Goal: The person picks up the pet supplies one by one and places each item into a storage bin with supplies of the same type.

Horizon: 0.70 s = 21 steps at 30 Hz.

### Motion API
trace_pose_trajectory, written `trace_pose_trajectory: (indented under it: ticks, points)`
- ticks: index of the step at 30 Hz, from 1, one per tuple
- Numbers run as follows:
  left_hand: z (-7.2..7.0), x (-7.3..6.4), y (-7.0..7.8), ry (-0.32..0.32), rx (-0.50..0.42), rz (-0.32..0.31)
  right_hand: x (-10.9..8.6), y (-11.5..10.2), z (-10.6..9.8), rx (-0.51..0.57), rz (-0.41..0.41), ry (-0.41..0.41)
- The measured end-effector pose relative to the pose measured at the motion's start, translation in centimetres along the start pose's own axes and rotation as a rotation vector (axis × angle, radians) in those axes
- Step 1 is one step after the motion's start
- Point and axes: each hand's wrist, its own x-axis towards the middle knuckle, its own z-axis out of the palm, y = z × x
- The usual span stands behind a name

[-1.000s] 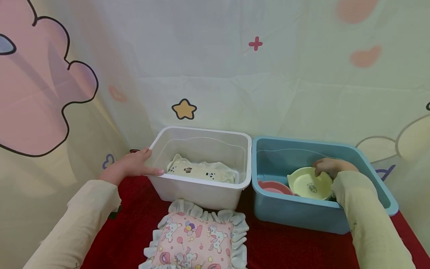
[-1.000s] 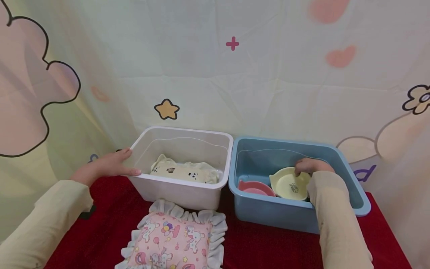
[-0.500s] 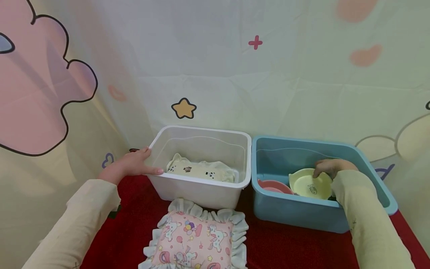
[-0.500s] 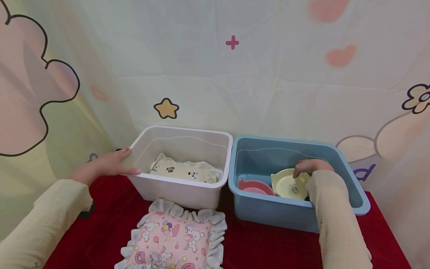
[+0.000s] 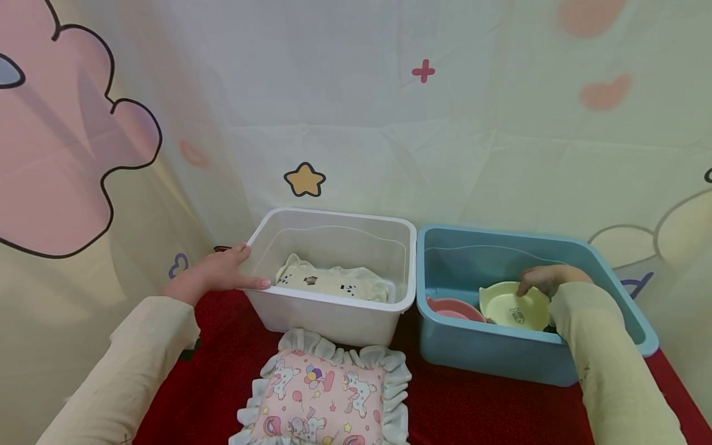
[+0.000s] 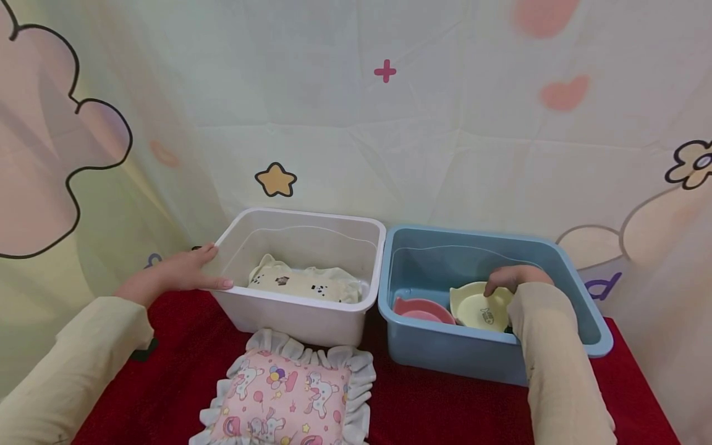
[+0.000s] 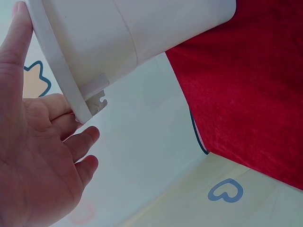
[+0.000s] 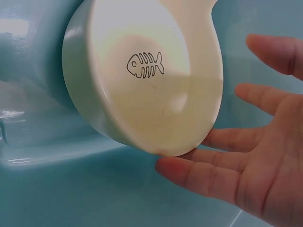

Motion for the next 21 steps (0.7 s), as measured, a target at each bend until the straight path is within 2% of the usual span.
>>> trace_pose_trajectory:
  ticks: [5, 12, 16, 21]
  points:
    - [-0.01, -0.03, 0.05, -0.004, 0.008, 0.001, -0.15, -0.04, -0.02, -0.043, -0.02, -0.011]
    - [0.0, -0.05, 0.13, -0.01, 0.003, -0.008, -0.49, -0.13, 0.22, 0.029, 0.017, 0.008]
    - [0.04, 0.01, 0.04, -0.014, 0.004, -0.016, -0.4, -0.12, 0.3, 0.037, 0.033, 0.021]
    - [0.06, 0.07, -0.09, -0.016, -0.001, -0.02, -0.32, -0.08, 0.24, 0.036, 0.042, -0.002]
